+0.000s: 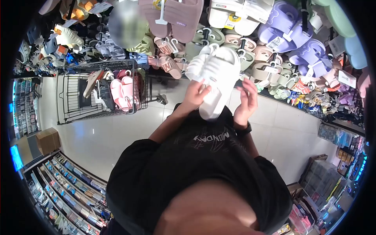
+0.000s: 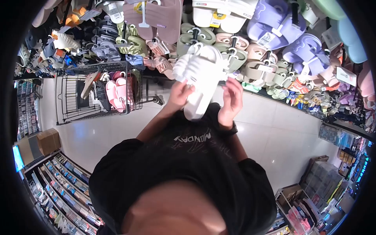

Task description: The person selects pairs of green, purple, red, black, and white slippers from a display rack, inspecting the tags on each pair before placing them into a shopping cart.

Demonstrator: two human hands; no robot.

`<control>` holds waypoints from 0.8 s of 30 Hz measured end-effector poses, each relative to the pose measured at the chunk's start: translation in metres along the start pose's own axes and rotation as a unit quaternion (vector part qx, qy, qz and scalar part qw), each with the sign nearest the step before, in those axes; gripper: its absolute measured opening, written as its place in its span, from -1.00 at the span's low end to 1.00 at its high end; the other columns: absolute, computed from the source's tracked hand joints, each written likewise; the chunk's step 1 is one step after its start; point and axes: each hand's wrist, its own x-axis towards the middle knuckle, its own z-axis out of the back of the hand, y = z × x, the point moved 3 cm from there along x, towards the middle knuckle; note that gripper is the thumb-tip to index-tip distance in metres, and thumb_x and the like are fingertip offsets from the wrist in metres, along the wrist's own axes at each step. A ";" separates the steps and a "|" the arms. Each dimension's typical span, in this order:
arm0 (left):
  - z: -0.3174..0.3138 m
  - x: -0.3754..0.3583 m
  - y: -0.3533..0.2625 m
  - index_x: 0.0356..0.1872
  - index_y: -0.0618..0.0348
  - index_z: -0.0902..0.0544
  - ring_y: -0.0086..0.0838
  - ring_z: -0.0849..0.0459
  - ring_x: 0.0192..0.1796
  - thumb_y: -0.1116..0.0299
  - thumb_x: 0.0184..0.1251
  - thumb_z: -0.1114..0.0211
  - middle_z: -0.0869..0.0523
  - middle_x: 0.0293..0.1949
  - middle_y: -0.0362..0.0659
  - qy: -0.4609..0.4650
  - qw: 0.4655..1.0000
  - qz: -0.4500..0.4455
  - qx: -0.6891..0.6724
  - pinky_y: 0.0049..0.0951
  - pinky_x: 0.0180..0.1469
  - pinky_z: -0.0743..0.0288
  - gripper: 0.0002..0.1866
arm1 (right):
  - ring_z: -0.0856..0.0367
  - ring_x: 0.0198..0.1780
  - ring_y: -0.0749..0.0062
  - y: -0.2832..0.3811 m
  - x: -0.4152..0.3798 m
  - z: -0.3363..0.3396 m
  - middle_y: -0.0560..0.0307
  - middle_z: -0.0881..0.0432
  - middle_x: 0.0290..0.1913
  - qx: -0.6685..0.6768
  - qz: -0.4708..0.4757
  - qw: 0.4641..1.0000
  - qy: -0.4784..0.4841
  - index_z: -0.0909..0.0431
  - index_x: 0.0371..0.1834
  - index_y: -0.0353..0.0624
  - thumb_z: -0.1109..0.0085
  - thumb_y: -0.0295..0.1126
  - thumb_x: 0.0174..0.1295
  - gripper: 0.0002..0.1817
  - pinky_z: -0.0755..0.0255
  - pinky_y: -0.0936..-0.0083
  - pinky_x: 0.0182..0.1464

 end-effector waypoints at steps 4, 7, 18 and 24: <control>0.025 -0.002 -0.014 0.12 0.34 -0.52 -0.41 -0.65 -0.14 0.43 0.24 -0.36 -0.65 -0.06 -0.08 0.056 0.764 0.177 -0.618 -0.46 -0.03 -0.51 -0.57 | -0.39 0.30 0.05 0.023 0.012 -0.026 -0.16 -0.41 0.30 -0.177 0.109 0.970 0.129 -0.44 0.18 -0.33 -0.14 -0.41 0.21 -0.55 -0.24 0.21 0.32; 0.035 -0.022 -0.011 0.35 0.32 -0.31 -0.26 -0.52 0.24 0.29 0.37 -0.27 -0.51 0.21 0.06 -0.075 0.890 -0.022 -0.450 -0.26 0.24 -0.45 -0.40 | -0.30 0.38 -0.15 0.042 -0.002 -0.061 -0.22 -0.37 0.33 -0.190 0.214 0.927 0.242 -0.47 0.14 -0.31 -0.21 -0.44 0.05 -0.49 -0.12 -0.02 0.39; 0.038 -0.033 0.013 0.41 0.26 -0.23 -0.33 -0.49 0.26 0.31 0.38 -0.27 -0.44 0.29 0.00 -0.131 0.869 -0.020 -0.477 -0.35 0.25 -0.44 -0.35 | -0.37 0.32 -0.19 0.020 -0.023 -0.072 -0.24 -0.41 0.29 -0.202 0.182 0.921 0.279 -0.49 0.06 -0.33 -0.25 -0.57 0.00 -0.54 -0.26 0.03 0.33; 0.023 -0.010 0.006 -0.13 0.31 -0.69 -0.67 -0.63 -0.29 0.52 0.34 -0.24 -0.74 -0.32 -0.27 -0.039 0.948 0.016 -0.317 -0.64 -0.22 -0.49 -0.84 | -0.49 0.17 -0.15 0.020 -0.035 -0.054 -0.24 -0.50 0.18 -0.215 0.110 0.955 0.172 -0.53 -0.02 -0.37 -0.20 -0.58 0.07 -0.65 -0.36 0.17 0.23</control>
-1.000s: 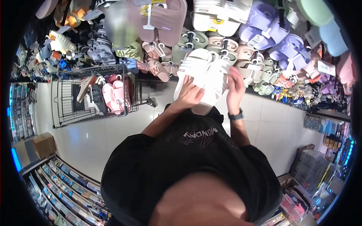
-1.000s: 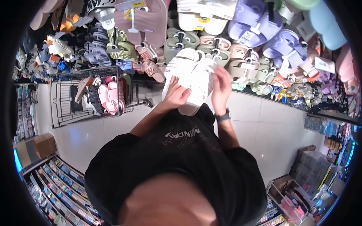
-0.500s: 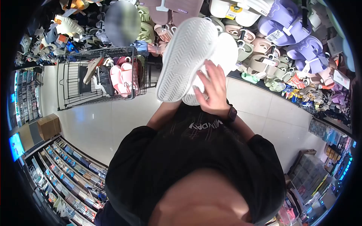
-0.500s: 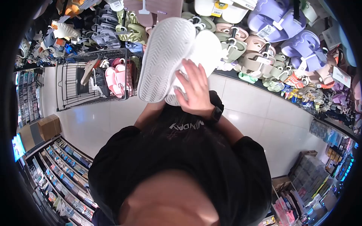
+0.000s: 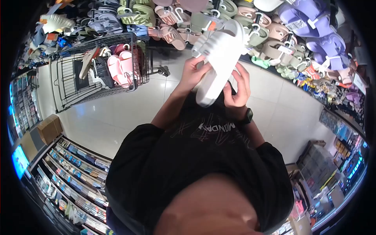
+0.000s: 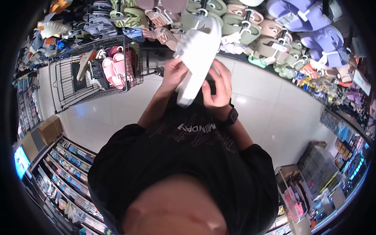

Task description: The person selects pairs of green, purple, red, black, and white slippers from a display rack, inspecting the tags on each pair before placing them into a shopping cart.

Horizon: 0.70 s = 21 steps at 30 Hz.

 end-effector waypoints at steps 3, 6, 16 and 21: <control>-0.002 0.005 -0.005 -0.12 0.35 -0.67 -0.72 -0.52 -0.40 0.47 0.32 -0.28 -0.67 -0.44 -0.26 -0.007 0.993 -0.020 0.120 -0.65 -0.32 -0.42 -0.81 | -0.54 0.11 -0.13 0.011 -0.002 0.010 -0.22 -0.55 0.10 -0.063 0.041 0.996 -0.039 -0.57 -0.14 -0.36 -0.18 -0.57 0.04 -0.73 -0.39 0.09 0.19; -0.006 0.009 -0.007 -0.15 0.35 -0.68 -0.42 -0.62 -0.34 0.38 0.31 -0.30 -0.67 -0.50 -0.05 -0.016 0.970 -0.015 0.241 -0.44 -0.18 -0.46 -0.78 | -0.57 0.06 -0.08 0.023 -0.007 0.016 -0.16 -0.59 0.01 -0.099 0.123 0.987 -0.028 -0.58 -0.20 -0.33 -0.19 -0.55 0.02 -0.76 -0.42 0.00 0.16; -0.074 -0.032 -0.014 -0.19 0.32 -0.65 -0.03 -0.60 -0.04 0.27 0.34 -0.14 -0.71 -0.21 0.10 0.086 0.893 -0.153 0.415 0.00 0.22 -0.18 -0.71 | -0.28 0.36 0.01 0.039 -0.056 0.020 -0.12 -0.40 0.28 -0.318 -0.052 0.943 0.081 -0.47 0.12 -0.34 -0.24 -0.36 0.00 -0.45 0.07 -0.28 0.37; -0.113 -0.099 -0.011 -0.25 0.28 -0.66 -0.04 -0.58 -0.04 0.20 0.38 -0.10 -0.70 -0.30 0.06 0.190 0.864 -0.153 0.441 0.04 0.22 -0.13 -0.68 | -0.42 0.19 0.09 0.049 -0.119 0.043 -0.05 -0.49 0.13 -0.406 -0.144 0.902 0.032 -0.45 0.17 -0.25 -0.17 -0.27 0.07 -0.45 -0.02 -0.34 0.28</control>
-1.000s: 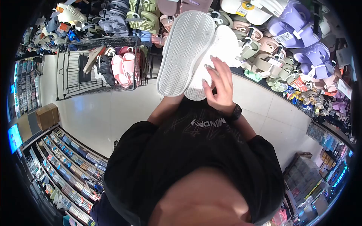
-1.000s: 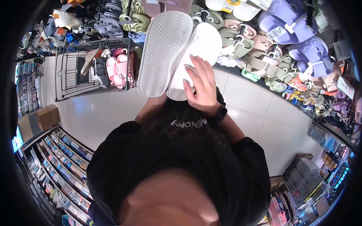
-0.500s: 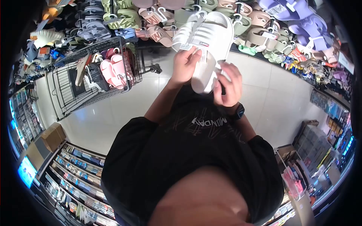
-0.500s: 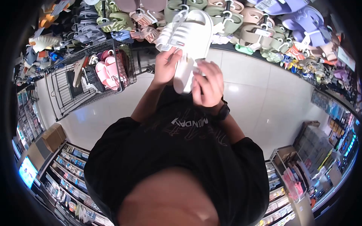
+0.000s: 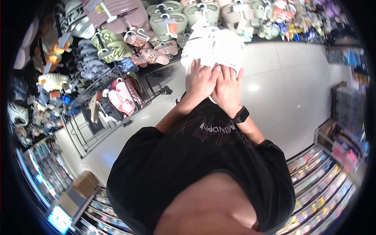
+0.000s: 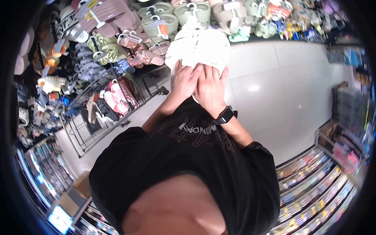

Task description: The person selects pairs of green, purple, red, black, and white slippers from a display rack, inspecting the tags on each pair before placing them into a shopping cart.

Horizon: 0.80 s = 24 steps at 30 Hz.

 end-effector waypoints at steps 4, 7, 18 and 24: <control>-0.014 -0.047 -0.038 -0.35 0.22 -0.61 -0.07 -0.58 -0.16 0.22 0.36 -0.16 -0.66 -0.36 0.01 0.046 0.995 -0.087 0.031 -0.06 0.09 -0.26 -0.74 | -0.54 0.07 0.10 -0.021 -0.057 0.004 -0.04 -0.57 0.04 0.003 -0.076 0.996 -0.038 -0.45 0.16 -0.22 -0.12 -0.30 0.15 -0.52 -0.02 -0.32 0.28; -0.025 -0.091 -0.038 -0.33 0.22 -0.61 -0.05 -0.57 -0.10 0.23 0.38 -0.13 -0.66 -0.32 0.00 0.053 0.991 -0.087 0.091 -0.03 0.19 -0.23 -0.75 | -0.54 0.07 0.10 -0.022 -0.090 0.000 -0.04 -0.57 0.02 0.045 -0.098 0.994 0.012 -0.45 0.16 -0.22 -0.12 -0.29 0.14 -0.51 -0.01 -0.31 0.28; 0.010 -0.156 -0.056 0.00 0.30 -0.56 0.08 -0.38 0.21 0.24 0.31 -0.18 -0.53 0.05 0.14 0.074 0.988 -0.085 0.104 0.20 0.31 0.01 -0.63 | -0.54 -0.06 0.03 0.018 -0.137 -0.001 -0.03 -0.60 -0.17 0.267 -0.093 0.948 -0.145 -0.59 0.04 -0.15 -0.15 -0.42 0.05 -0.59 0.04 -0.16 0.36; 0.012 -0.150 -0.048 0.01 0.33 -0.55 0.10 -0.35 0.25 0.24 0.32 -0.16 -0.49 0.11 0.15 0.135 0.982 -0.106 0.084 0.21 0.34 0.05 -0.63 | -0.59 -0.10 0.08 0.018 -0.139 0.004 0.03 -0.65 -0.22 0.267 -0.115 0.943 -0.162 -0.62 -0.06 -0.16 -0.17 -0.42 0.05 -0.66 0.10 -0.15 0.39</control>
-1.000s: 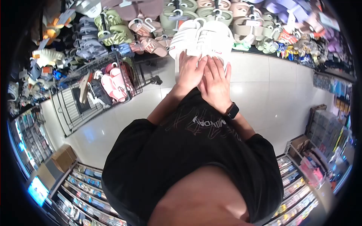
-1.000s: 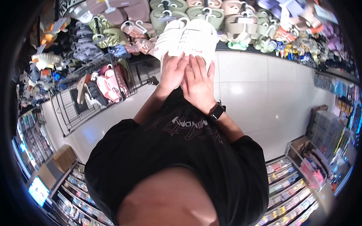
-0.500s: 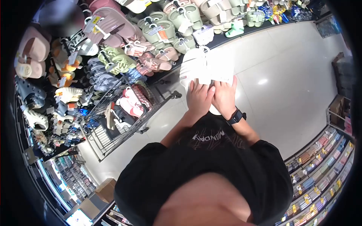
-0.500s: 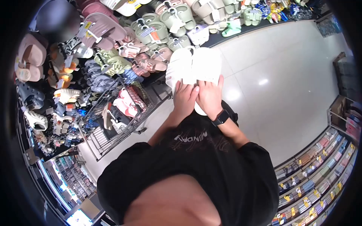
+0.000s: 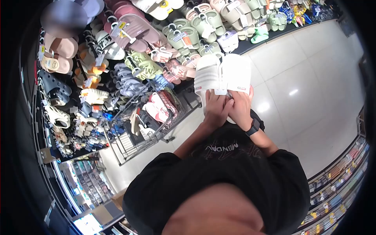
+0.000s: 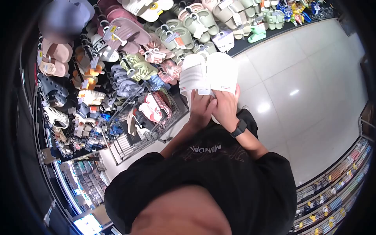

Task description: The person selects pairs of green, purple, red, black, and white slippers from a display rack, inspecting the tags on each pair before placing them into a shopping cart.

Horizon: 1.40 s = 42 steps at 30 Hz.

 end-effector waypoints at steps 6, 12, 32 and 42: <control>0.039 -0.009 0.033 0.25 0.33 -0.38 0.11 -0.26 0.35 0.15 0.38 -0.09 -0.40 0.25 0.15 0.045 0.999 0.006 0.003 0.20 0.40 0.16 -0.46 | -0.61 -0.15 0.15 0.025 0.002 -0.038 0.09 -0.67 -0.30 0.061 0.020 0.997 -0.042 -0.66 -0.18 -0.13 -0.21 -0.46 0.02 -0.75 0.11 -0.10 0.41; 0.110 -0.035 0.069 0.29 0.27 -0.37 0.08 -0.22 0.38 0.13 0.39 -0.09 -0.38 0.28 0.14 0.007 0.997 0.027 0.076 0.19 0.40 0.15 -0.45 | -0.60 -0.23 0.27 0.083 0.003 -0.084 0.15 -0.64 -0.38 0.182 0.055 0.981 -0.022 -0.68 -0.35 -0.13 -0.24 -0.56 0.02 -0.87 0.03 0.01 0.41; 0.141 -0.103 0.092 0.15 0.29 -0.49 0.14 -0.20 0.36 0.08 0.42 -0.08 -0.41 0.21 0.16 -0.119 0.978 0.155 0.070 0.23 0.41 0.23 -0.51 | -0.60 -0.20 0.58 0.097 -0.018 -0.113 0.20 -0.70 -0.32 0.524 -0.111 0.828 0.168 -0.67 -0.29 -0.28 -0.21 -0.67 0.10 -0.86 0.06 0.22 0.52; 0.129 -0.098 0.069 0.22 0.34 -0.39 0.19 -0.15 0.38 0.23 0.06 -0.27 -0.35 0.23 0.24 -0.143 0.963 0.171 0.152 0.30 0.40 0.32 -0.33 | -0.60 -0.08 0.53 0.063 0.001 -0.109 0.08 -0.71 -0.21 0.626 -0.104 0.729 0.254 -0.65 -0.23 -0.33 -0.15 -0.69 0.08 -0.81 0.14 0.31 0.56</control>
